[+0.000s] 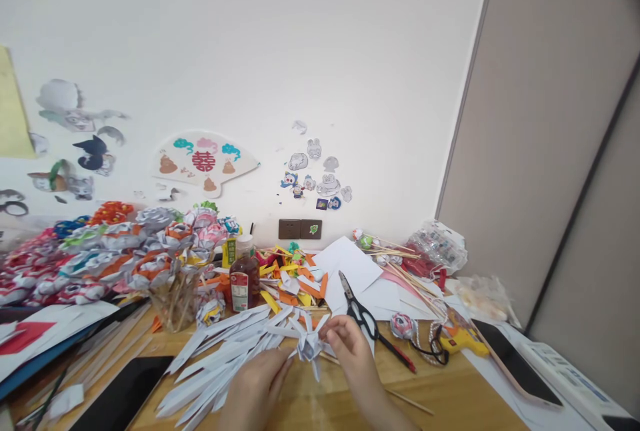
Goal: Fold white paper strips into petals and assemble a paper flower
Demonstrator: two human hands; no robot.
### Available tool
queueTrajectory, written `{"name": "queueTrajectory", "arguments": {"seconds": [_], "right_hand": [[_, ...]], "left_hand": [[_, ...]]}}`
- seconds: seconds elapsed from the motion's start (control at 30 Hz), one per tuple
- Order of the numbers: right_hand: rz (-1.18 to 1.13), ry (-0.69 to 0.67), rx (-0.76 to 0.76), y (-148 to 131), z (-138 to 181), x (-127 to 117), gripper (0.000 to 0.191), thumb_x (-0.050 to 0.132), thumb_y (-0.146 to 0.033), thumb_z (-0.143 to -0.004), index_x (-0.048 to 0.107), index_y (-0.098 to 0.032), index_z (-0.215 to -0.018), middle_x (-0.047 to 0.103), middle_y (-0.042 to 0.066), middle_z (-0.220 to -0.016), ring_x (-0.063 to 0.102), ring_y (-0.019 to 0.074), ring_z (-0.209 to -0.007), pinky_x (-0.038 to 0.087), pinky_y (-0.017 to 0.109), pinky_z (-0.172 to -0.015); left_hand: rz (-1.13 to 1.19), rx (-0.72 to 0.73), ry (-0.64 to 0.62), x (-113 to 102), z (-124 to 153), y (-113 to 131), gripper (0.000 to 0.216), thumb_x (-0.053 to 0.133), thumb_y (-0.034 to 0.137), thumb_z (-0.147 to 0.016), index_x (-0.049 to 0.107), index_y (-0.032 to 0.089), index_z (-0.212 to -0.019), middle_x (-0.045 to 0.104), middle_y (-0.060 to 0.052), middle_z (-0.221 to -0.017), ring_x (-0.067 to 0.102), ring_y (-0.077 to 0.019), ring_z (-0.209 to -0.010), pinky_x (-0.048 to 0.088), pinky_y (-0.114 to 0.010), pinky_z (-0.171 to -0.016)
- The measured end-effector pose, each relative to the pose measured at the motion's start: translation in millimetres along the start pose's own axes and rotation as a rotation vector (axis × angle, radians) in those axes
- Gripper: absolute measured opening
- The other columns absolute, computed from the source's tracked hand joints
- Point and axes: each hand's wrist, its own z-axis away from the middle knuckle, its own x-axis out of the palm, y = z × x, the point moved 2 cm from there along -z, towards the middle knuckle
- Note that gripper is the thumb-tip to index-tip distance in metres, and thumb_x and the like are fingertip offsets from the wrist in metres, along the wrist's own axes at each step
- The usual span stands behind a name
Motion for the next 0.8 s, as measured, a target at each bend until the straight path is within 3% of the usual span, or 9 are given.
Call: {"name": "queueTrajectory", "arguments": {"seconds": [0.33, 0.57, 0.8], "right_hand": [[-0.055, 0.041, 0.064, -1.3, 0.7, 1.2, 0.029, 0.068, -0.041, -0.070, 0.055, -0.018, -0.081, 0.060, 0.000, -0.072, 0.056, 0.0150, -0.069, 0.045, 0.026, -0.064], [-0.041, 0.033, 0.080, 1.5, -1.6, -0.9, 0.024, 0.067, -0.036, -0.068, 0.054, -0.019, -0.079, 0.059, -0.001, -0.067, 0.055, 0.0141, -0.063, 0.043, 0.025, -0.060], [-0.055, 0.029, 0.072, -2.3, 0.0, 0.8, 0.022, 0.067, -0.035, -0.069, 0.055, -0.019, -0.079, 0.058, -0.002, -0.068, 0.054, 0.0132, -0.064, 0.045, 0.024, -0.060]], "left_hand": [[-0.074, 0.090, 0.126, -7.8, -1.8, 1.9, 0.025, 0.039, 0.030, -0.089, 0.062, 0.022, -0.093, 0.071, -0.002, -0.072, 0.067, -0.0161, -0.063, 0.051, -0.022, -0.058], [-0.014, 0.009, 0.117, -8.0, 0.4, -1.2, 0.023, 0.043, 0.034, -0.088, 0.060, 0.025, -0.101, 0.073, -0.001, -0.089, 0.068, -0.0162, -0.078, 0.053, -0.022, -0.067], [0.066, -0.134, 0.049, -8.1, -2.0, -0.8, 0.026, 0.043, 0.038, -0.087, 0.063, 0.025, -0.097, 0.073, -0.001, -0.092, 0.068, -0.0168, -0.082, 0.054, -0.023, -0.071]]}}
